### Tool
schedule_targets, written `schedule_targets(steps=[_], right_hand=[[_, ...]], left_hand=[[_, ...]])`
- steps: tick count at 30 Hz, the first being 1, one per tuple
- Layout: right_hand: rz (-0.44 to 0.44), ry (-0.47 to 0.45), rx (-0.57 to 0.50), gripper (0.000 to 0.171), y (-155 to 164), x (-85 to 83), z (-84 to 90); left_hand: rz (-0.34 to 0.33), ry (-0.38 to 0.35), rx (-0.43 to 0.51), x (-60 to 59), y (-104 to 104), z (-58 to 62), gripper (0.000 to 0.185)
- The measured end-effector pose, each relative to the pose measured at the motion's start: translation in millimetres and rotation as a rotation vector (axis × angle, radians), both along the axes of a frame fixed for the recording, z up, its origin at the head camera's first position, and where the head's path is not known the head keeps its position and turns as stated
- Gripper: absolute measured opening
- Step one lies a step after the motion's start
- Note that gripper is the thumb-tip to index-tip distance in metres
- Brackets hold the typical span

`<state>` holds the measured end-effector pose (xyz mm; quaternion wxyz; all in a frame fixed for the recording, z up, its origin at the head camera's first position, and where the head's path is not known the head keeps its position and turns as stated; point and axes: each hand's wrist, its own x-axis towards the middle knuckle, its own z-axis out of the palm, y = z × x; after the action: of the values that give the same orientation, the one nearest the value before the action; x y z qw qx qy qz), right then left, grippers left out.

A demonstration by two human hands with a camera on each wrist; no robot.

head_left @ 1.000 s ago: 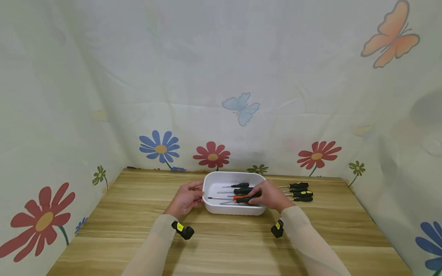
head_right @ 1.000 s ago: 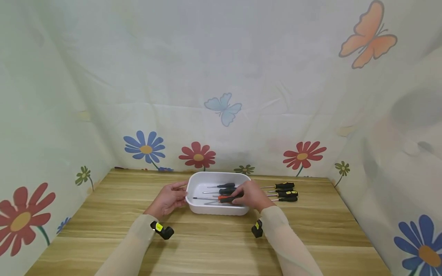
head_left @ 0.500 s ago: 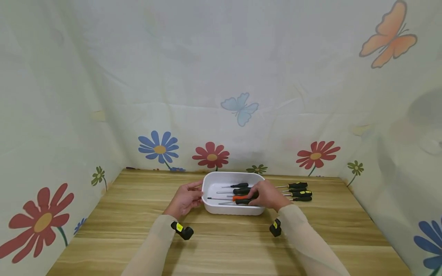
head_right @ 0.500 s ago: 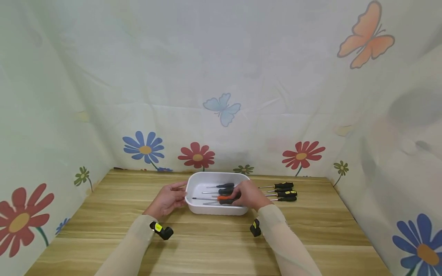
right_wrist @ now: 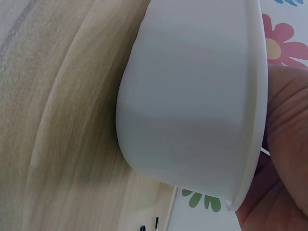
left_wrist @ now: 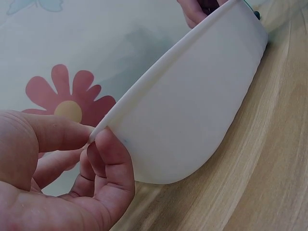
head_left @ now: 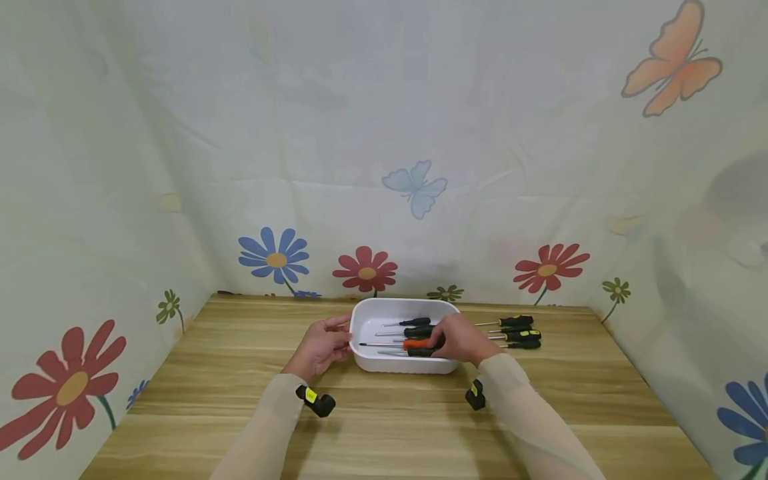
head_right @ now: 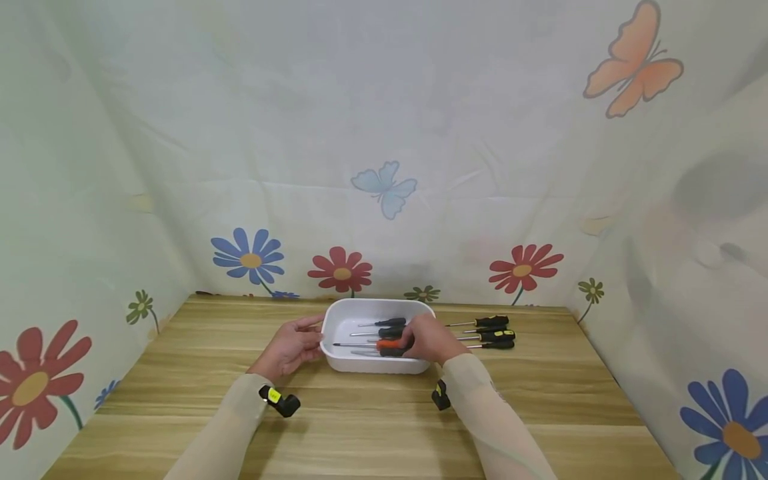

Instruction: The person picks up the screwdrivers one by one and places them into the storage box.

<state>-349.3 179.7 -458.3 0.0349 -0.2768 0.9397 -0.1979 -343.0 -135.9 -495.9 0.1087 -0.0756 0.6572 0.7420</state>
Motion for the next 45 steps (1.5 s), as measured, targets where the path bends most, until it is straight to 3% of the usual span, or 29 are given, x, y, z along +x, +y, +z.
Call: schedule_targets(steps=[16, 37, 45], right_hand=[[-0.021, -0.007, 0.040, 0.011, -5, 1.1, -1.7], [-0.013, -0.004, 0.018, 0.010, 1, 1.3, 5.0], [-0.028, -0.033, -0.036, 0.009, 6, 1.2, 6.7]], left_hand=[[0.003, -0.013, 0.007, 2.1, 1, 2.9, 0.053], [0.003, -0.013, 0.009, 1.4, 0, 1.9, 0.053], [0.002, -0.008, 0.002, 1.0, 1, 2.3, 0.054]])
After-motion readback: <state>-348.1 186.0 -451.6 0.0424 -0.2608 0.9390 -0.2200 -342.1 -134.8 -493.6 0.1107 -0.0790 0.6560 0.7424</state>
